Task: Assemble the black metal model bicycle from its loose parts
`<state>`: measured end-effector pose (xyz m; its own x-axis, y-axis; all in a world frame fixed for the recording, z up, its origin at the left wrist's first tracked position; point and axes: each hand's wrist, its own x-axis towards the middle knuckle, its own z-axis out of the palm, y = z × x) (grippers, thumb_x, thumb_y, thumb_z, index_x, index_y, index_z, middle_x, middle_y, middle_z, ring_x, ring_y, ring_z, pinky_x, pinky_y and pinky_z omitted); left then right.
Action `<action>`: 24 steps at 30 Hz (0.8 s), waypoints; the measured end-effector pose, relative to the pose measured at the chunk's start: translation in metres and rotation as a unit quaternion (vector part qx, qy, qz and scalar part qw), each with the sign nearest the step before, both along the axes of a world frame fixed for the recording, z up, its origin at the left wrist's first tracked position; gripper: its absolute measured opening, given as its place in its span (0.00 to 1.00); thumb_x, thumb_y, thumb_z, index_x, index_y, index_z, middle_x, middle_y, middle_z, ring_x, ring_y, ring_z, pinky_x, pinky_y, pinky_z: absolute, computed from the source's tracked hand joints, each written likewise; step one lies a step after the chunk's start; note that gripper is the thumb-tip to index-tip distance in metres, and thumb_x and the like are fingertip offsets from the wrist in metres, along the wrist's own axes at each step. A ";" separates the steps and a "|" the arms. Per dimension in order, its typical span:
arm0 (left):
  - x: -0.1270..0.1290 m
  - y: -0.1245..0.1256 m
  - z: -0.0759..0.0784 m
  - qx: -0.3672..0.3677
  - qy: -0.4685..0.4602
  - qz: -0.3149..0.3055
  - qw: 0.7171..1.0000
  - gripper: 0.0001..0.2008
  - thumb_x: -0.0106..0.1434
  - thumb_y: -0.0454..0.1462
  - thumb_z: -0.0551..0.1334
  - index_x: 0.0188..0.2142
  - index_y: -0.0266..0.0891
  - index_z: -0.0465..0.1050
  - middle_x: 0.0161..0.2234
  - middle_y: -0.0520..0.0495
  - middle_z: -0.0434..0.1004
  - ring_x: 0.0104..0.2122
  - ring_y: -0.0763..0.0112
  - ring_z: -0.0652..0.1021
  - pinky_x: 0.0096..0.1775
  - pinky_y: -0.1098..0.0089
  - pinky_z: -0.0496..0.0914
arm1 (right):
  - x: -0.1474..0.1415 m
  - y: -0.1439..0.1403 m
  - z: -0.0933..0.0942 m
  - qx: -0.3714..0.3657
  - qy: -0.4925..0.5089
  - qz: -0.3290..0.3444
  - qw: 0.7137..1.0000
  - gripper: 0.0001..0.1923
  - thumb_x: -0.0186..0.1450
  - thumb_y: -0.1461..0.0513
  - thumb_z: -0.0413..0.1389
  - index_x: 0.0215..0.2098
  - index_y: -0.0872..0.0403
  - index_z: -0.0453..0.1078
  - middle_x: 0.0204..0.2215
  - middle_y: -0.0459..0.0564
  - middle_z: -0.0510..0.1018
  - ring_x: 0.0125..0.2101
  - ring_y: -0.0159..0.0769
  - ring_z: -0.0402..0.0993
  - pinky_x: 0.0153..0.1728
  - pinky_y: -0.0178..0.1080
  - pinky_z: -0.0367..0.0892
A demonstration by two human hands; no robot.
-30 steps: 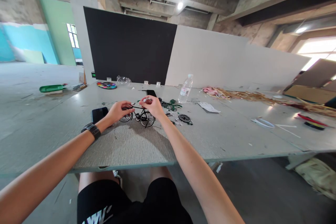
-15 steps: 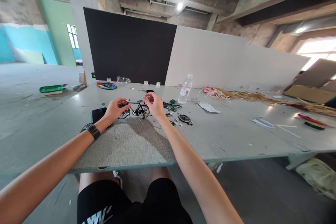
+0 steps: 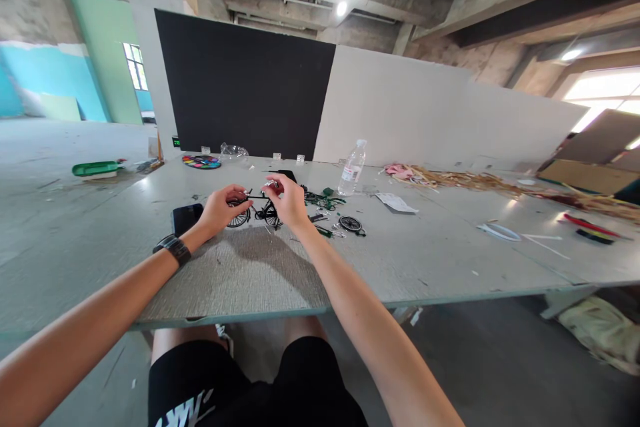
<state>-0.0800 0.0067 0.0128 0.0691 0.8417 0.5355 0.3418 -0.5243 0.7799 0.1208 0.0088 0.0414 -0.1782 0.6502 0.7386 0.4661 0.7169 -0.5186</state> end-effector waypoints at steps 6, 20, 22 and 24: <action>0.001 0.003 -0.003 -0.002 -0.007 -0.006 1.000 0.21 0.51 0.49 0.72 0.37 0.38 0.76 0.36 0.42 0.84 0.38 0.59 0.83 0.45 0.59 0.76 | -0.003 -0.006 0.001 0.040 -0.025 0.008 0.999 0.10 0.70 0.61 0.56 0.45 0.52 0.78 0.42 0.54 0.78 0.42 0.40 0.75 0.48 0.42 0.70; 0.003 0.001 -0.003 0.011 0.007 -0.005 1.000 0.20 0.53 0.49 0.72 0.38 0.38 0.77 0.36 0.43 0.84 0.37 0.59 0.83 0.43 0.61 0.76 | -0.014 -0.011 -0.002 0.059 -0.030 0.040 0.997 0.14 0.72 0.65 0.50 0.47 0.50 0.78 0.43 0.53 0.78 0.45 0.38 0.75 0.49 0.41 0.70; 0.002 0.002 -0.003 0.014 0.010 -0.008 1.000 0.19 0.53 0.49 0.71 0.38 0.38 0.77 0.36 0.43 0.84 0.37 0.59 0.83 0.42 0.62 0.76 | -0.014 -0.011 -0.003 0.061 -0.037 0.037 0.997 0.14 0.72 0.65 0.50 0.47 0.50 0.78 0.43 0.52 0.78 0.45 0.38 0.75 0.49 0.41 0.71; 0.002 0.002 -0.003 0.016 0.010 -0.010 1.000 0.19 0.53 0.48 0.72 0.38 0.38 0.77 0.36 0.43 0.84 0.37 0.59 0.83 0.42 0.61 0.76 | -0.014 -0.010 -0.003 0.063 -0.044 0.036 0.996 0.14 0.73 0.65 0.49 0.47 0.50 0.77 0.43 0.52 0.78 0.45 0.38 0.75 0.49 0.40 0.71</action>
<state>-0.0781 0.0086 0.0093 0.0972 0.8223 0.5607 0.3462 -0.5561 0.7556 0.1067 -0.0011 0.0383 -0.2896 0.5361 0.7929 0.4508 0.8072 -0.3811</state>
